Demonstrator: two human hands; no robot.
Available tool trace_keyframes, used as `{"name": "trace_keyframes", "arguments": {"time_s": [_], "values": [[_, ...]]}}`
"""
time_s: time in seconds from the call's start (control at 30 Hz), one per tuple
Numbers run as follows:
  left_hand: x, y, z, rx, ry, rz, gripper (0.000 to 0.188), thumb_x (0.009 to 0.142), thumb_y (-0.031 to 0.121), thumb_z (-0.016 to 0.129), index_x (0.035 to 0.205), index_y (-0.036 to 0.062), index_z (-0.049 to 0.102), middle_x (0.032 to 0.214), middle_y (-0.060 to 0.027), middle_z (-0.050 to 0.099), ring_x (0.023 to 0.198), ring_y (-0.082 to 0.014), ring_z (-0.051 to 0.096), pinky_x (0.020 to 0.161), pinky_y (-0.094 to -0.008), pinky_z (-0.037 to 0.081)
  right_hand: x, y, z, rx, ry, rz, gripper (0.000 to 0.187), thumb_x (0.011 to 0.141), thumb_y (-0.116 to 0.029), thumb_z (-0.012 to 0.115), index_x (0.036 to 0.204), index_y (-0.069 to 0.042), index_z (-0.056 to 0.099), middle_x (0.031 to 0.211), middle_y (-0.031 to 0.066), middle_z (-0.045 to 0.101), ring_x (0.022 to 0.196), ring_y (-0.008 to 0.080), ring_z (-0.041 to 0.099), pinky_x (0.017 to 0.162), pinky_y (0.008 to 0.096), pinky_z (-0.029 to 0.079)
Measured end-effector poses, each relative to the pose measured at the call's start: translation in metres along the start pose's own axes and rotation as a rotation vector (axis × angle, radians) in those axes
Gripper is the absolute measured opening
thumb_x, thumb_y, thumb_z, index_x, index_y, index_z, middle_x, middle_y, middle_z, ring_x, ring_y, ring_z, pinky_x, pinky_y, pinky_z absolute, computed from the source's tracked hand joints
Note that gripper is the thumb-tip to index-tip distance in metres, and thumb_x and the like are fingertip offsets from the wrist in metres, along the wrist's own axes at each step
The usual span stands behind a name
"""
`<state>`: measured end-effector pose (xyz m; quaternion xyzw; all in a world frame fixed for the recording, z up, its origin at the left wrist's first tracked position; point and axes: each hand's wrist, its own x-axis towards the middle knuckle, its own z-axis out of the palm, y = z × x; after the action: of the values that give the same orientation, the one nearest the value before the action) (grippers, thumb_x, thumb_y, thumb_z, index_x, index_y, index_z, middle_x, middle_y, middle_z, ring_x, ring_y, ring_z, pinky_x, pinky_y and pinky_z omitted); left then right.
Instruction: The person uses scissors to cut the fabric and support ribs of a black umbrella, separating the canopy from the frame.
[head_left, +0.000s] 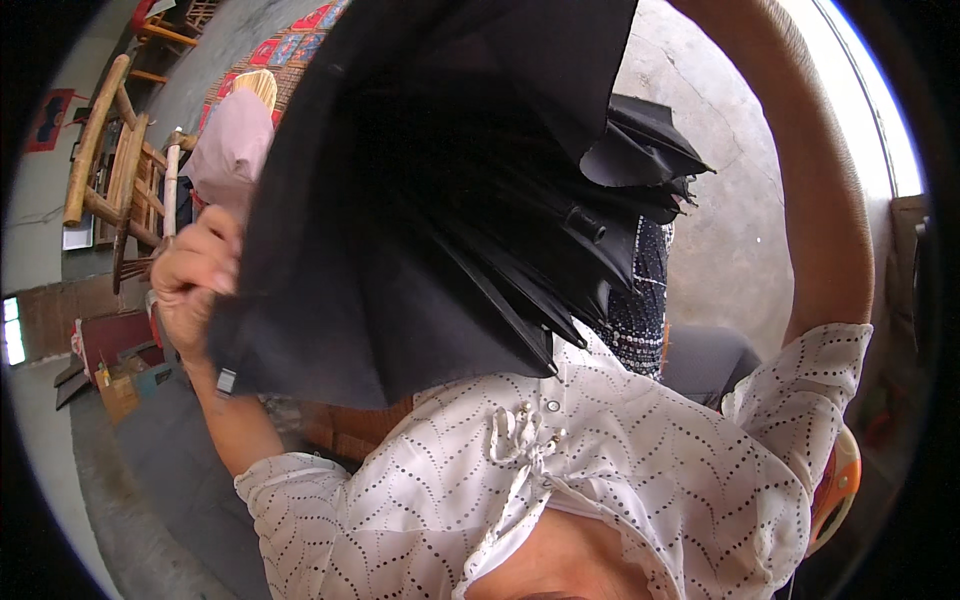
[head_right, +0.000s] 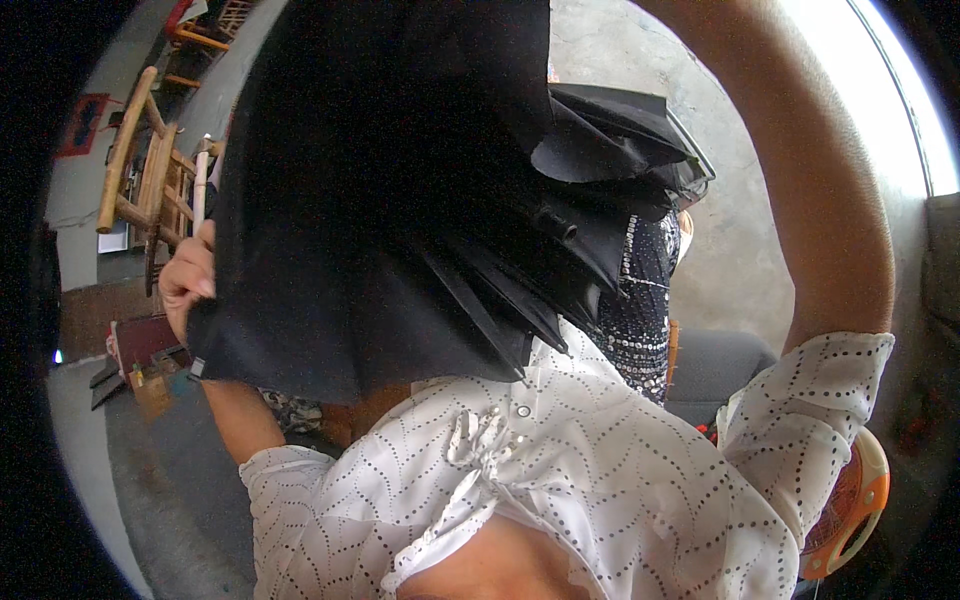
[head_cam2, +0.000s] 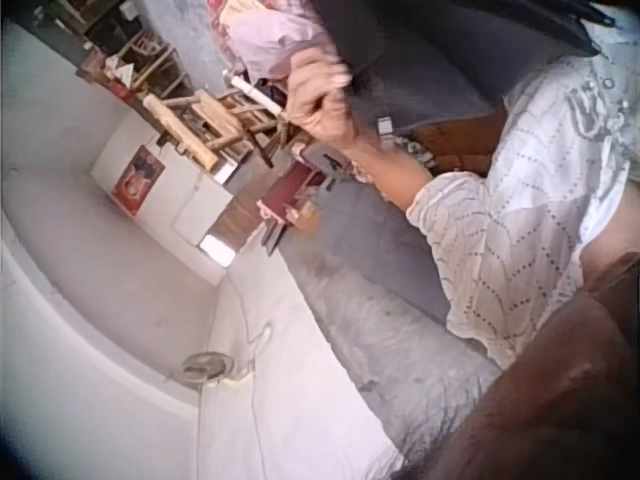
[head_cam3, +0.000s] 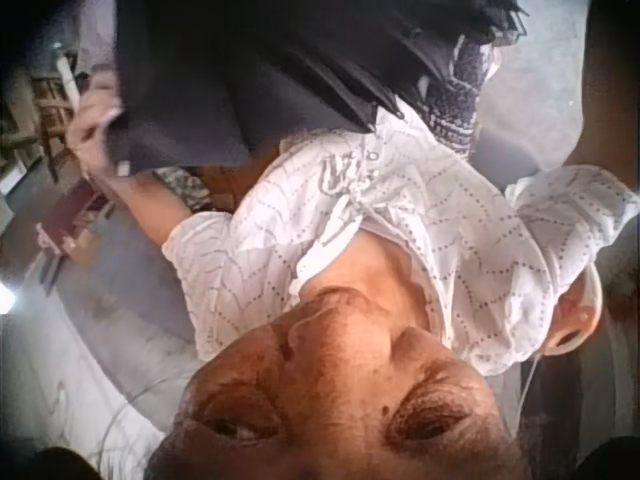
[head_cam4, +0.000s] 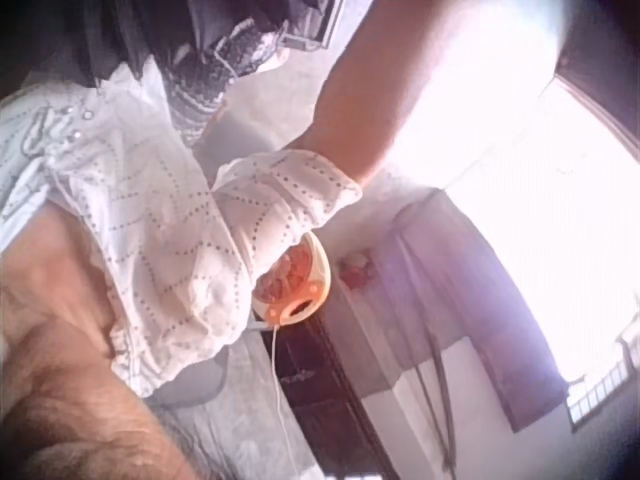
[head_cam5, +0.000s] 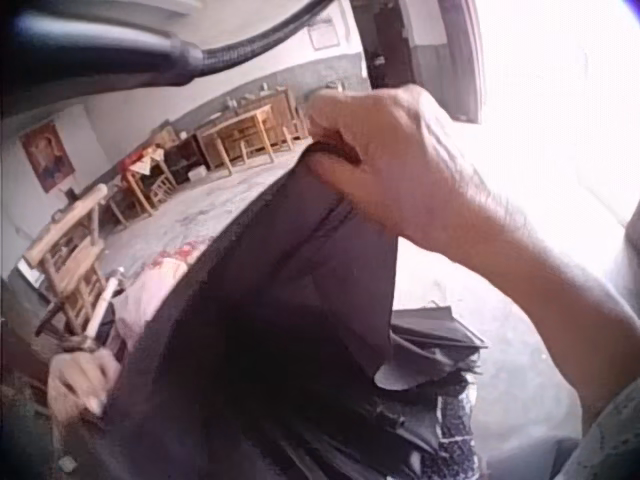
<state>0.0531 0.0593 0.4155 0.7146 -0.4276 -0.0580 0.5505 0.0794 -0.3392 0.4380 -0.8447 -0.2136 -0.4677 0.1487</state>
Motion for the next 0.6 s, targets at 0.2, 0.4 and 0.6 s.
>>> {"name": "trace_keyframes", "arguments": {"time_s": [0.2, 0.4, 0.6], "values": [[0.019, 0.011, 0.051, 0.142, -0.371, -0.132, 0.025, 0.069, 0.029, 0.077, 0.072, 0.0060, 0.069, 0.068, -0.0037, 0.062, 0.075, -0.0243, 0.055, 0.069, -0.0354, 0.045, -0.014, -0.022, -0.008, 0.266, -0.080, 0.115, 0.015, 0.074, -0.006, 0.066, 0.080, -0.001, 0.053, 0.068, 0.0165, 0.058, 0.066, 0.0325, 0.062, 0.059, 0.0372, 0.048], [0.066, -0.005, 0.096, 0.319, 0.076, -0.113, 0.061, 0.061, 0.048, 0.084, 0.087, 0.0025, 0.053, 0.079, -0.0044, 0.053, 0.077, -0.0176, 0.055, 0.072, -0.0283, 0.045, -0.024, -0.048, -0.004, 0.224, -0.464, -0.006, 0.009, 0.083, -0.012, 0.055, 0.084, -0.004, 0.052, 0.076, 0.0140, 0.061, 0.066, 0.0304, 0.064, 0.057, 0.0410, 0.048], [0.116, -0.033, 0.159, 0.607, 0.075, 0.126, 0.043, 0.063, 0.007, 0.074, 0.098, 0.0065, 0.050, 0.084, -0.0129, 0.053, 0.075, -0.0327, 0.058, 0.064, -0.0386, 0.047, -0.079, -0.048, -0.007, 0.394, -0.347, 0.043, 0.023, 0.075, -0.013, 0.067, 0.092, -0.008, 0.053, 0.075, 0.0058, 0.058, 0.071, 0.0273, 0.062, 0.058, 0.0384, 0.048]]}}
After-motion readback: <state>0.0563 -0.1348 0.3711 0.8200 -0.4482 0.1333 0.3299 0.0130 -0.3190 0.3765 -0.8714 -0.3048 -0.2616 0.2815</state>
